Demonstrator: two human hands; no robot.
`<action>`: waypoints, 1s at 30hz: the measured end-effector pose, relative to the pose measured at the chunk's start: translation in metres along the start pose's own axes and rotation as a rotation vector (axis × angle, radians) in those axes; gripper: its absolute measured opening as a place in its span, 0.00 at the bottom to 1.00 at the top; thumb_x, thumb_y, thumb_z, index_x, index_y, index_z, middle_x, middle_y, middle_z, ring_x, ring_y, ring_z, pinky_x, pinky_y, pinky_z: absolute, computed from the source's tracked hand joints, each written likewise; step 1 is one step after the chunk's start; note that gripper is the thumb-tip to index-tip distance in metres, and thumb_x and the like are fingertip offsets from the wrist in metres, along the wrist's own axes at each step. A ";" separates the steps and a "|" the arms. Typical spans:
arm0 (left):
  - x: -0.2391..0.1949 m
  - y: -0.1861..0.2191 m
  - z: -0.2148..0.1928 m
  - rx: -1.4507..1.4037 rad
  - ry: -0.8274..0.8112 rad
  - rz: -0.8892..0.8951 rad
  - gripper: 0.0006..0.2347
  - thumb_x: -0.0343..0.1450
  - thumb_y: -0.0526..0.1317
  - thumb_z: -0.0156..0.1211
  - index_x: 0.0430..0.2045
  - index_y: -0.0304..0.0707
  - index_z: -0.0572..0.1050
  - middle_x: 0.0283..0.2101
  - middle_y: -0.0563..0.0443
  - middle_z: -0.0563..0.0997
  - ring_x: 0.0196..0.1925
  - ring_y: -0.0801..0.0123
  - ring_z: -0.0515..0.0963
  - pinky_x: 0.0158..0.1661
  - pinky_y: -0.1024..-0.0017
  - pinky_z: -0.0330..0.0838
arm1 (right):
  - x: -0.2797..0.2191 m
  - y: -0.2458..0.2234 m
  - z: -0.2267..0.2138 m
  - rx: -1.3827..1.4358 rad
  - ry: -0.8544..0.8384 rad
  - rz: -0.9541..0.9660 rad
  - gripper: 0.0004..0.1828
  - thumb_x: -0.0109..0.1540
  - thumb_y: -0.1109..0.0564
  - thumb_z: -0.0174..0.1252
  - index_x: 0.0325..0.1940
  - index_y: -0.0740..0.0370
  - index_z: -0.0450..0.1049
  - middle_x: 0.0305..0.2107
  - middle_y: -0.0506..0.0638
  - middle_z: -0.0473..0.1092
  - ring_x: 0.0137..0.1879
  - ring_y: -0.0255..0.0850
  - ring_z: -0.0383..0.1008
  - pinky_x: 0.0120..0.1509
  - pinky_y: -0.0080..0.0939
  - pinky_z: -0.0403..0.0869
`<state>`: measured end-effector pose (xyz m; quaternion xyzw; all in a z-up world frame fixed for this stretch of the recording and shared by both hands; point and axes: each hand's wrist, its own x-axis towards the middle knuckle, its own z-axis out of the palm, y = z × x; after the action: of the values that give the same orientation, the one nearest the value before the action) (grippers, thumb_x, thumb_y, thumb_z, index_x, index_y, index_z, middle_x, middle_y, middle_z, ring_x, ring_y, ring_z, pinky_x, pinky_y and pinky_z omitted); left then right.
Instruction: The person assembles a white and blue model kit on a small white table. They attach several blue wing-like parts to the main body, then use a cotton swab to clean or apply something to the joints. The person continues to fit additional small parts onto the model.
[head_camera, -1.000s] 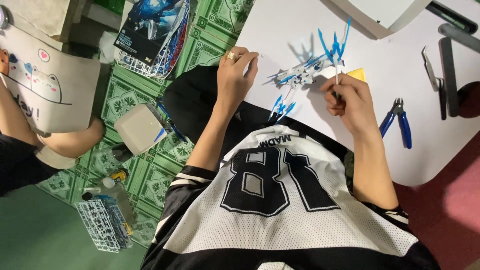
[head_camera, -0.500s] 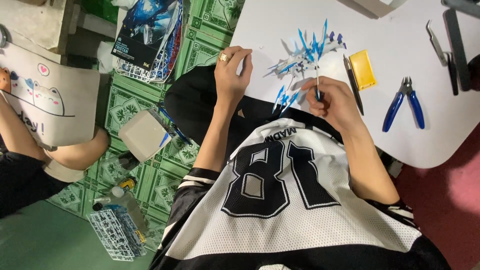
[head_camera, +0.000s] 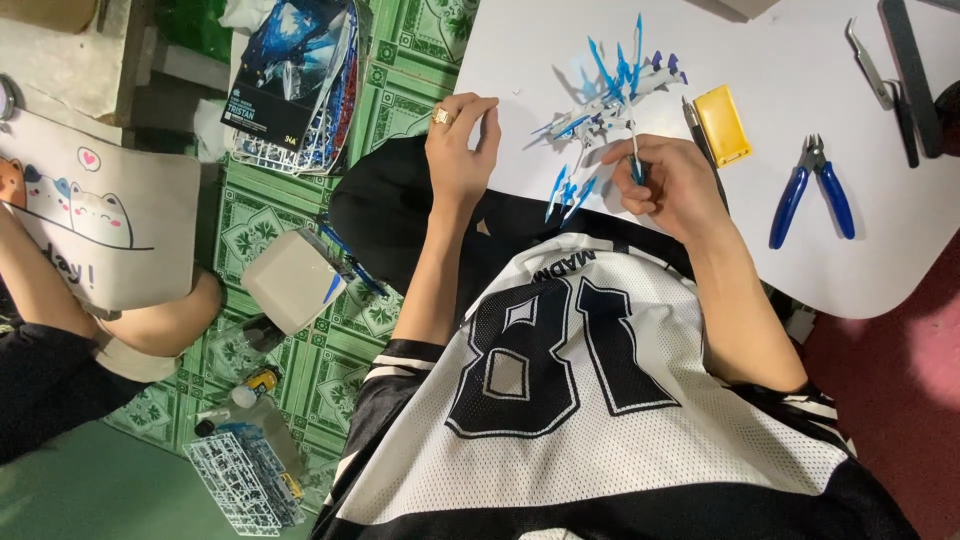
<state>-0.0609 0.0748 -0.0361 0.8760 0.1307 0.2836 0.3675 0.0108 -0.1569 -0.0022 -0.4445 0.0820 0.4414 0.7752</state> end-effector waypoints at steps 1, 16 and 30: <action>0.001 0.000 0.000 -0.001 0.000 0.002 0.07 0.62 0.27 0.61 0.29 0.35 0.77 0.35 0.53 0.74 0.35 0.68 0.73 0.37 0.75 0.69 | 0.000 0.000 0.000 0.000 0.000 -0.002 0.15 0.60 0.64 0.38 0.37 0.76 0.70 0.19 0.53 0.61 0.22 0.32 0.49 0.22 0.27 0.49; 0.002 0.002 0.001 0.008 0.007 0.011 0.07 0.61 0.26 0.61 0.29 0.34 0.76 0.34 0.52 0.74 0.34 0.67 0.73 0.37 0.74 0.69 | -0.003 0.001 -0.007 -0.204 0.033 -0.088 0.09 0.66 0.65 0.42 0.48 0.67 0.66 0.24 0.52 0.67 0.22 0.30 0.58 0.22 0.26 0.59; 0.004 0.013 -0.012 -0.204 0.061 -0.045 0.07 0.63 0.23 0.58 0.32 0.29 0.75 0.35 0.48 0.75 0.32 0.68 0.73 0.36 0.75 0.70 | -0.005 0.004 -0.011 -0.200 -0.033 -0.124 0.10 0.65 0.64 0.46 0.50 0.67 0.67 0.26 0.54 0.69 0.22 0.32 0.60 0.23 0.27 0.63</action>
<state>-0.0646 0.0747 -0.0186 0.8218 0.1321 0.3137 0.4568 0.0082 -0.1670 -0.0083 -0.5165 -0.0030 0.4056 0.7541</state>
